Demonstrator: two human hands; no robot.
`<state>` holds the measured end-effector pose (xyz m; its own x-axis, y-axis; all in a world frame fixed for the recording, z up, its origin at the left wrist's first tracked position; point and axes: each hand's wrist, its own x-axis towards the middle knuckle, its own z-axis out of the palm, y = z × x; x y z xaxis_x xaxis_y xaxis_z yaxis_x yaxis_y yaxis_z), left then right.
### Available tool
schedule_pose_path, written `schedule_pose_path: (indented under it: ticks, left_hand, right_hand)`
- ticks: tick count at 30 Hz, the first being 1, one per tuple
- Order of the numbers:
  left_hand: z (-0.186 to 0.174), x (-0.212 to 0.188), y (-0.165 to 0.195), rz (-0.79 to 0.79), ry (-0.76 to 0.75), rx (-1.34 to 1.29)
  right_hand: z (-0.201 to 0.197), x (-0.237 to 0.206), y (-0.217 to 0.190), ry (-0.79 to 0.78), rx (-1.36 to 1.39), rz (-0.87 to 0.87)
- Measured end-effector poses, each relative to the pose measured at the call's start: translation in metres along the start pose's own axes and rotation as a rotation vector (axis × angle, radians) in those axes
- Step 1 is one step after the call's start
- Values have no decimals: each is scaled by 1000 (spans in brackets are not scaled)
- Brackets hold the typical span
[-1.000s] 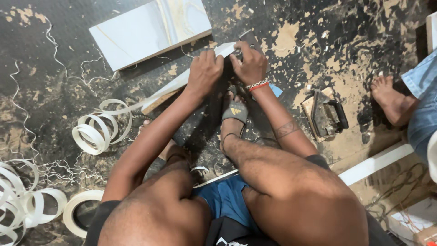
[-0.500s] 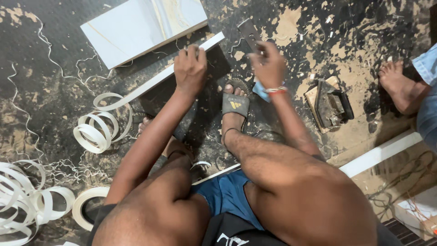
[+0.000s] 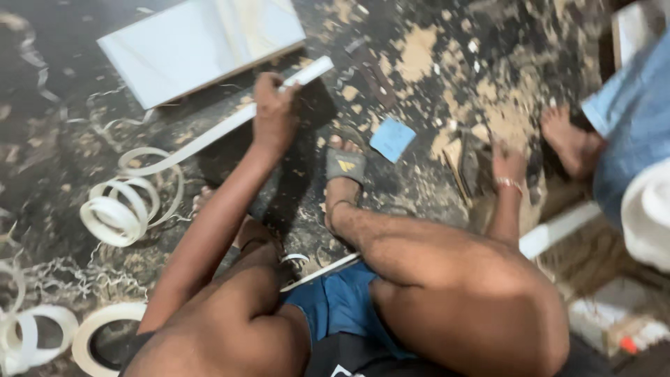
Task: The person applies white edge banding to the edges of a rectangular board. They align the strip, use a hot iron to press and adhere it, and then trim the excess material. The person repeats this process on multiple edges of the board.
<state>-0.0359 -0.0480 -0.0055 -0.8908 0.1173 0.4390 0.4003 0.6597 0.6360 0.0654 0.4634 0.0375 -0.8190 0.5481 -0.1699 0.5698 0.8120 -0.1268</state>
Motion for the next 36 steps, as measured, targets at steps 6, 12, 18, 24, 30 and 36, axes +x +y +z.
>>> schedule_pose_path:
  ticks: [6,12,18,24,30,36]
  left_hand:
    - [-9,-7,-12,12,44,-55]
    - [-9,-1,-3,-20,63,24]
    - [-12,5,1,-59,55,-16]
    - [-14,1,-9,-41,40,-82]
    - [-24,-6,-21,-49,35,-122]
    - [-26,-9,-18,-82,66,-42]
  right_hand:
    - [8,4,-46,-73,-71,-50]
    - [7,26,-107,-461,1166,-34]
    - [-7,39,-267,-959,1444,-185]
    - [-25,27,-352,-1060,1255,-275]
    - [-21,13,-375,-1030,1250,-274]
    - [-12,2,-373,-1054,1133,-470]
